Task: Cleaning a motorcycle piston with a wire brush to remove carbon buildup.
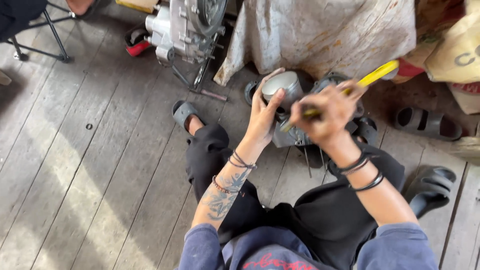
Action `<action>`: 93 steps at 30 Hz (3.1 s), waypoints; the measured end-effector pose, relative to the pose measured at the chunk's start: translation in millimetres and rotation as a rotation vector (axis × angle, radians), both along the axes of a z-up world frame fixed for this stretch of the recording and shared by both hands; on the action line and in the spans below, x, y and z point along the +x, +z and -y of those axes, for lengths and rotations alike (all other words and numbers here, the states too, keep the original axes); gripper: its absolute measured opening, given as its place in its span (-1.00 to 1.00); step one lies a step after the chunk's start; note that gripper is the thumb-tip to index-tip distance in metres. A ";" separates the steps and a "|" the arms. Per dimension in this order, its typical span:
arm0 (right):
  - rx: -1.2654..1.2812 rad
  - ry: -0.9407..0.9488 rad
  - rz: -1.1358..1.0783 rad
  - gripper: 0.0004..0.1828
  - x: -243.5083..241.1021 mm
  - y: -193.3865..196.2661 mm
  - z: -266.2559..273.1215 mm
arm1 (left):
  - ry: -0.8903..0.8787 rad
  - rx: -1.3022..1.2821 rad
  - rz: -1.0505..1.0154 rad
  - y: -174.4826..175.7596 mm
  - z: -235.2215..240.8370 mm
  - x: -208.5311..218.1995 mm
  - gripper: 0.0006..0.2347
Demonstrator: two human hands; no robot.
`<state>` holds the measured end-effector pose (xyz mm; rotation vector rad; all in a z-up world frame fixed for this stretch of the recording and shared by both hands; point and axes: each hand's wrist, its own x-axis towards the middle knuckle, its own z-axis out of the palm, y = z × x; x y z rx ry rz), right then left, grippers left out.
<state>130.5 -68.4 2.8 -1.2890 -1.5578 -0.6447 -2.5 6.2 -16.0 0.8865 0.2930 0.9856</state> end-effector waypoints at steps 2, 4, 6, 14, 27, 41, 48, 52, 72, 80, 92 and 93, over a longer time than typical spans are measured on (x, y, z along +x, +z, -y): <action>0.019 -0.029 0.039 -0.83 15.6 3.4 -8.2 | 0.013 0.002 0.012 -1.8 -5.7 4.1 -0.55; 0.014 -0.055 0.067 -0.84 26.9 -3.2 -8.3 | 0.030 -0.020 0.012 -5.9 -1.6 -0.7 -0.56; 0.047 -0.036 -0.071 -0.80 48.1 -7.1 -10.8 | 0.026 -0.015 0.033 -2.3 -0.4 0.8 -0.53; 0.004 -0.095 0.021 -0.81 38.1 -9.7 -2.3 | 0.033 -0.008 0.026 -1.4 -0.4 -5.2 -0.54; 0.012 0.036 0.014 -0.78 10.6 -18.0 -5.8 | 0.036 0.045 -0.019 2.0 -1.1 -4.9 -0.56; 0.065 -0.041 -0.073 -0.87 36.7 0.8 -13.8 | 0.020 0.016 0.008 -4.6 10.5 9.0 -0.57; -0.015 0.009 -0.145 -0.85 27.6 30.0 -13.9 | -0.055 -0.056 0.004 -12.4 -5.3 -0.7 -0.47; 0.036 -0.045 -0.150 -0.85 14.9 8.3 -13.0 | -0.100 -0.062 0.009 -11.7 -8.0 -1.5 -0.45; -0.059 0.118 -0.181 -0.91 -10.5 21.1 -6.5 | -0.118 -0.150 -0.138 -14.3 -19.0 -9.8 -0.48; -0.069 0.152 -0.243 -0.92 5.6 13.3 -12.5 | -0.107 -0.180 -0.177 -12.1 -8.5 -6.4 -0.51; 0.005 0.145 -0.044 -0.85 21.0 9.6 -14.6 | -0.067 -0.033 -0.231 17.8 -2.9 -10.5 -0.53; 0.046 0.105 -0.001 -0.78 26.3 12.0 -14.3 | -0.106 0.003 -0.210 16.2 2.4 -12.1 -0.54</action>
